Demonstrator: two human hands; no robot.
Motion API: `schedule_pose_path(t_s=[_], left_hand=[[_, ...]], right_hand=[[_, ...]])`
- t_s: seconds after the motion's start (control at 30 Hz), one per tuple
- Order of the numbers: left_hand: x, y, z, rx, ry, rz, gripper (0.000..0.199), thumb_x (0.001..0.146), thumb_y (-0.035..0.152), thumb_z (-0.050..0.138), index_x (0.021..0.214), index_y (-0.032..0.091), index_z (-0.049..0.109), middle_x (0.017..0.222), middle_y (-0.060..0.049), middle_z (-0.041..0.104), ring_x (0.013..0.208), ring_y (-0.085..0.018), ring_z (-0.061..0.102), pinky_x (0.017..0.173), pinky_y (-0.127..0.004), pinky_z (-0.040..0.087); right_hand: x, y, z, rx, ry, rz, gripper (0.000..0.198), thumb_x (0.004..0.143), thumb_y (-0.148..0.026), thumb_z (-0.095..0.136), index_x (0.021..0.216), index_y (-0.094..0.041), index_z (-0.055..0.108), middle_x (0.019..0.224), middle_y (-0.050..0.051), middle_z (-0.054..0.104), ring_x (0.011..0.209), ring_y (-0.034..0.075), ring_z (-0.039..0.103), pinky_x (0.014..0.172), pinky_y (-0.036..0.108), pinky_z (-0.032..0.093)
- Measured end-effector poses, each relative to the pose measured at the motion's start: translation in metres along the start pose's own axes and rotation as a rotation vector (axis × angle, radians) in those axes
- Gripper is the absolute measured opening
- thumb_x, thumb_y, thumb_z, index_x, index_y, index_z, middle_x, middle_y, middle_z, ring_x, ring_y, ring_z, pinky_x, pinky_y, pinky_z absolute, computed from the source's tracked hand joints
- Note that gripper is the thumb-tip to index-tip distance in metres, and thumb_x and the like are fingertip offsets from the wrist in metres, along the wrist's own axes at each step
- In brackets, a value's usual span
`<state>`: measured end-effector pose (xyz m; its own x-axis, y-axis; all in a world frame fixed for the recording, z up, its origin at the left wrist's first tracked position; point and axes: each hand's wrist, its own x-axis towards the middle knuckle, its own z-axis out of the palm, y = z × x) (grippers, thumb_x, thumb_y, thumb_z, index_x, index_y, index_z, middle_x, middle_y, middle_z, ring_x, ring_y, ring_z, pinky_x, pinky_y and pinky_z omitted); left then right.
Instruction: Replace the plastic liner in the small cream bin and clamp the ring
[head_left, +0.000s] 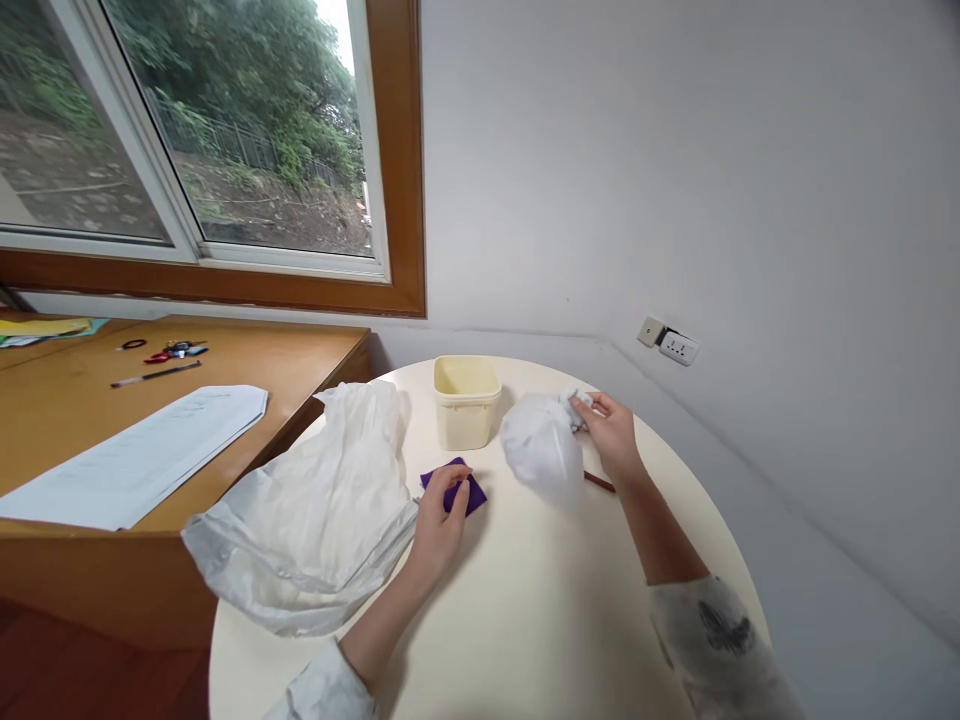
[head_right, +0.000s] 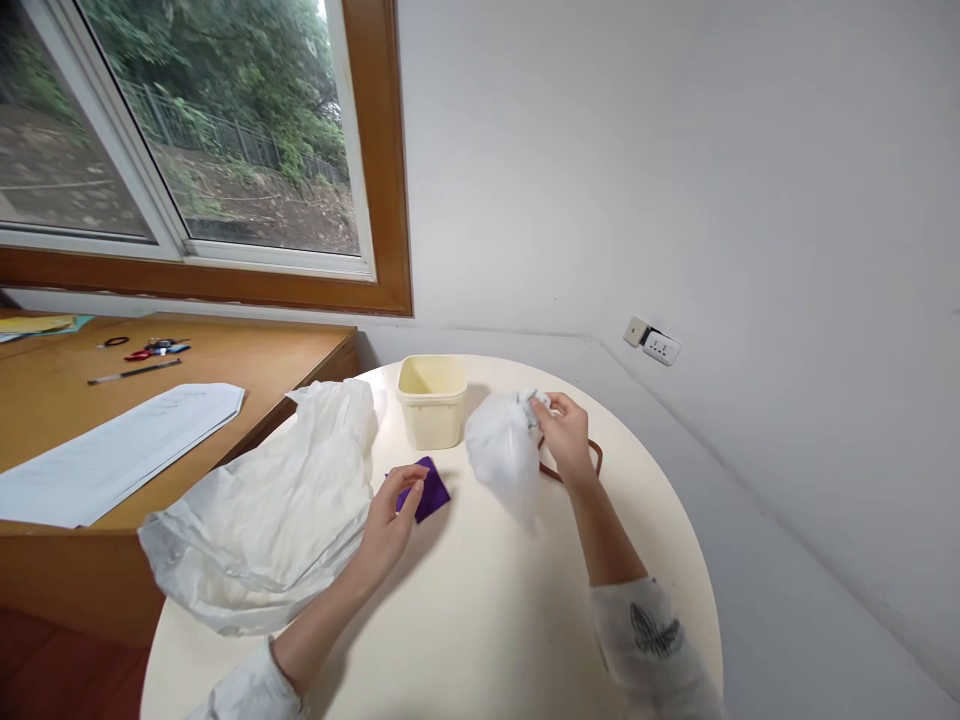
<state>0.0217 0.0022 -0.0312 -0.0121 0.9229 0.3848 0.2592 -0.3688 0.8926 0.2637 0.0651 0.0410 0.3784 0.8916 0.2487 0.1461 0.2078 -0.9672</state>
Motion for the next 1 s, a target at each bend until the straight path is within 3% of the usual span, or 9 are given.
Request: schedule_pose_path(t_s=[0.13,0.27,0.43,0.57,0.77,1.0], left_hand=[[0.000,-0.009,0.003,0.035,-0.001,-0.037,0.023,0.085,0.032,0.044,0.102,0.020,0.053,0.101,-0.007,0.056,0.095,-0.020,0.055,0.085,-0.037,0.042],[-0.001,-0.012,0.004,0.069,-0.027,-0.033,0.023,0.085,0.032,0.043,0.103,0.020,0.052,0.102,-0.008,0.056,0.095,-0.021,0.054,0.085,-0.039,0.041],[-0.002,-0.011,0.004,0.051,-0.058,-0.036,0.025,0.084,0.033,0.044,0.105,0.020,0.050,0.103,-0.009,0.056,0.100,-0.023,0.051,0.089,-0.042,0.038],[-0.002,-0.012,0.004,0.038,-0.057,-0.067,0.027,0.084,0.034,0.046,0.106,0.021,0.050,0.103,-0.010,0.057,0.101,-0.024,0.052,0.089,-0.044,0.037],[0.000,-0.010,0.002,0.000,-0.016,-0.112,0.027,0.086,0.036,0.043,0.106,0.021,0.050,0.101,-0.008,0.057,0.095,-0.021,0.053,0.086,-0.040,0.038],[0.008,0.005,-0.012,-0.033,0.148,-0.067,0.018,0.086,0.034,0.041,0.087,0.020,0.052,0.086,-0.003,0.057,0.084,-0.018,0.054,0.077,-0.030,0.041]], right_hand=[[0.058,0.011,-0.001,0.008,0.153,0.044,0.033,0.065,-0.042,0.065,0.084,-0.016,0.058,0.080,0.002,0.059,0.071,0.012,0.057,0.057,0.022,0.050],[0.100,0.033,0.004,0.003,0.248,0.153,0.031,0.078,-0.035,0.057,0.103,-0.017,0.052,0.096,0.004,0.058,0.083,0.014,0.057,0.064,0.027,0.052],[0.116,0.067,0.006,-0.052,0.199,0.392,0.029,0.086,-0.031,0.048,0.111,-0.017,0.051,0.113,0.007,0.053,0.093,0.017,0.055,0.079,0.038,0.048],[0.116,0.081,0.003,-0.117,0.171,0.454,0.028,0.086,-0.032,0.048,0.111,-0.018,0.052,0.113,0.007,0.053,0.094,0.017,0.055,0.080,0.037,0.047],[0.113,0.063,-0.005,-0.206,0.205,0.271,0.030,0.086,-0.032,0.049,0.111,-0.016,0.051,0.112,0.007,0.053,0.093,0.017,0.055,0.078,0.038,0.048],[0.069,0.020,0.012,-0.243,0.230,-0.200,0.025,0.079,-0.018,0.040,0.099,-0.016,0.054,0.100,0.006,0.056,0.093,0.015,0.052,0.080,0.030,0.042]])
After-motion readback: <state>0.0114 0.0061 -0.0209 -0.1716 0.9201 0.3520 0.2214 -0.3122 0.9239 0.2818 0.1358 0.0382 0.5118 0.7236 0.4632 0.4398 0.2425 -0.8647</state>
